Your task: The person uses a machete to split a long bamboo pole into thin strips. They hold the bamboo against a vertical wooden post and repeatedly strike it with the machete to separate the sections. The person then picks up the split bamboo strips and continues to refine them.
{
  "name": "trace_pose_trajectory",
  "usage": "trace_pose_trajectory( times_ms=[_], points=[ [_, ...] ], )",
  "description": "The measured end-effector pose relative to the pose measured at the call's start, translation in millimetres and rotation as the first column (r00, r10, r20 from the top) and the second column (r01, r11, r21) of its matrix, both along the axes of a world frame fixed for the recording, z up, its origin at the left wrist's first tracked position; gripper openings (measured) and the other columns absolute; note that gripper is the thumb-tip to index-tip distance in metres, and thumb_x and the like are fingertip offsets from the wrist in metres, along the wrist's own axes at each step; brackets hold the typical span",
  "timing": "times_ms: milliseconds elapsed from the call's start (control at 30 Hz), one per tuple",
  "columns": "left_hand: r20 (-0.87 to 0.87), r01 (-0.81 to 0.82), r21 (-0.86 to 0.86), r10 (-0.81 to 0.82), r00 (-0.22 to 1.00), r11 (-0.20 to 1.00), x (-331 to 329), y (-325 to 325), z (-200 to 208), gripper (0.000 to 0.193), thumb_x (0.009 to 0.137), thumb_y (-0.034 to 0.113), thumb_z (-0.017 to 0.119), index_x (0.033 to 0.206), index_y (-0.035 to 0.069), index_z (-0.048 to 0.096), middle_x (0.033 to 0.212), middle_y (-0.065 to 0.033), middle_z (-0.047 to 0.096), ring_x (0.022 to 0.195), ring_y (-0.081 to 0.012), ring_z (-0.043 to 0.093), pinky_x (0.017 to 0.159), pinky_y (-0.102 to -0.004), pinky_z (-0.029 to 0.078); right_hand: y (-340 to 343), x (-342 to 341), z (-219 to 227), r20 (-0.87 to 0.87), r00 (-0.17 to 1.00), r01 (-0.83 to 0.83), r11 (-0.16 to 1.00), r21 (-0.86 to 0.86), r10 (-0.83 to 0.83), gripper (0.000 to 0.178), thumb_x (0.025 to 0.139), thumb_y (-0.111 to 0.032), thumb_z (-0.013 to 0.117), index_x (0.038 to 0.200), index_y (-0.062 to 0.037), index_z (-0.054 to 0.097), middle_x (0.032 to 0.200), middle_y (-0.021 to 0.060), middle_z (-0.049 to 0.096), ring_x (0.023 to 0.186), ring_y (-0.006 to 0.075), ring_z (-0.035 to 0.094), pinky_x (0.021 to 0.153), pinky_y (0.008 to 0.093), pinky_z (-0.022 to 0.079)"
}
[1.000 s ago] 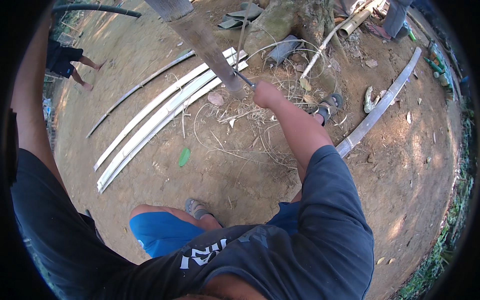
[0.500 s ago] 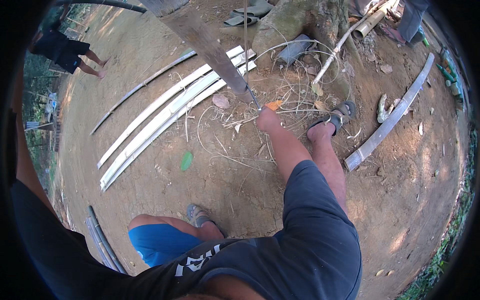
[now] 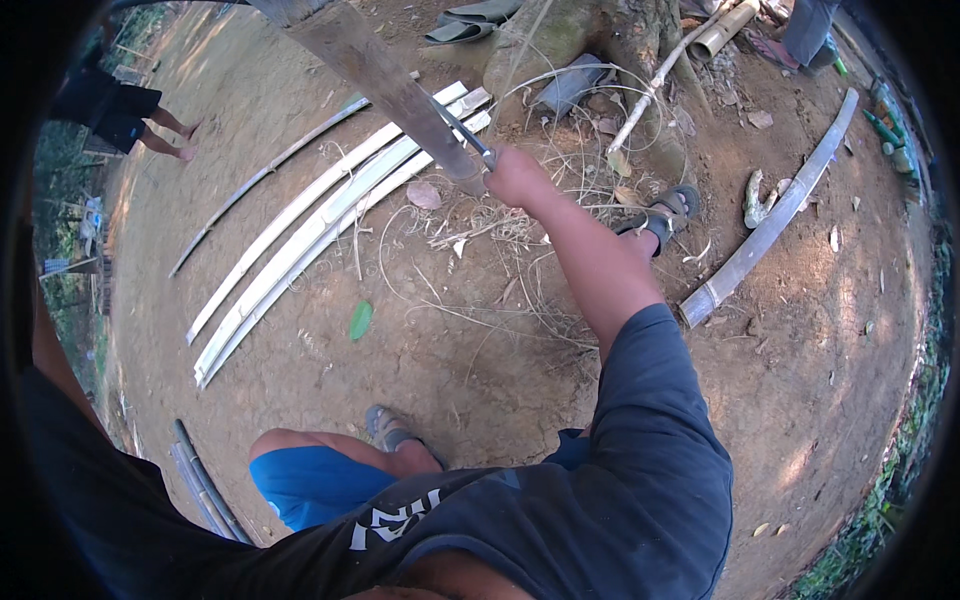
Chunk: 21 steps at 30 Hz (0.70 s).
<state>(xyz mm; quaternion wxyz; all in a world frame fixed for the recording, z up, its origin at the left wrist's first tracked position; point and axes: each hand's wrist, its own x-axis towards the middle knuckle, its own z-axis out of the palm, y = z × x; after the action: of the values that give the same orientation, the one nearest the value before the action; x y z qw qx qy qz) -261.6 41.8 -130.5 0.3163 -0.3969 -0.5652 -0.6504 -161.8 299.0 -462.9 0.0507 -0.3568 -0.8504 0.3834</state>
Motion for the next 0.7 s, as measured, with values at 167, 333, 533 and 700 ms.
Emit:
trace_pose_trajectory(
  times_ms=[167, 333, 533, 700],
  points=[
    [-0.006, -0.035, -0.03, 0.034, 0.999, 0.999, -1.8, -3.8, -12.9, 0.067, 0.095, 0.062, 0.043, 0.105, -0.002, 0.06, 0.093, -0.0108, 0.06, 0.086, -0.0185, 0.053, 0.075, -0.0327, 0.041, -34.5, -13.8, 48.9, -0.51, 0.809, 0.262, 0.956, -0.131, -0.291, 0.03, 0.081, -0.022, 0.068, 0.105, -0.0053, 0.061, 0.09, 0.0179, 0.067, 0.085, 0.0364, 0.065, 0.075, 0.0412, 0.051],
    [-0.002, 0.001, -0.021, -0.001, 1.0, 1.0, 0.7, 2.5, -17.8, 0.066, 0.095, 0.061, 0.044, 0.105, -0.002, 0.059, 0.092, -0.01, 0.059, 0.085, -0.0177, 0.052, 0.075, -0.032, 0.041, -53.7, 34.4, -157.4, 0.284, 0.953, 0.123, 0.992, -0.037, -0.108, 0.031, 0.083, -0.015, 0.061, 0.11, -0.0007, 0.06, 0.101, 0.0238, 0.067, 0.098, 0.0384, 0.065, 0.085, 0.0441, 0.052],
    [0.007, -0.024, -0.031, 0.024, 1.0, 0.999, 0.5, -8.3, -22.2, 0.064, 0.095, 0.06, 0.044, 0.105, -0.001, 0.058, 0.091, -0.009, 0.058, 0.084, -0.0167, 0.051, 0.073, -0.0312, 0.041, -47.5, 26.0, -119.9, 0.318, 0.947, 0.089, 0.988, -0.129, -0.044, 0.038, 0.08, -0.016, 0.062, 0.115, 0.0004, 0.058, 0.111, 0.0249, 0.065, 0.107, 0.0374, 0.063, 0.092, 0.0448, 0.05],
    [0.006, -0.044, -0.059, 0.044, 0.999, 0.997, 5.8, -9.7, -28.1, 0.062, 0.096, 0.059, 0.045, 0.105, -0.001, 0.058, 0.091, -0.0082, 0.058, 0.083, -0.0159, 0.051, 0.072, -0.0305, 0.04, -47.4, 23.9, -57.2, -0.019, 0.973, 0.222, 0.955, -0.199, -0.23, 0.033, 0.081, -0.019, 0.065, 0.109, -0.0029, 0.059, 0.096, 0.0205, 0.066, 0.091, 0.0359, 0.065, 0.081, 0.0429, 0.051]
  ],
)
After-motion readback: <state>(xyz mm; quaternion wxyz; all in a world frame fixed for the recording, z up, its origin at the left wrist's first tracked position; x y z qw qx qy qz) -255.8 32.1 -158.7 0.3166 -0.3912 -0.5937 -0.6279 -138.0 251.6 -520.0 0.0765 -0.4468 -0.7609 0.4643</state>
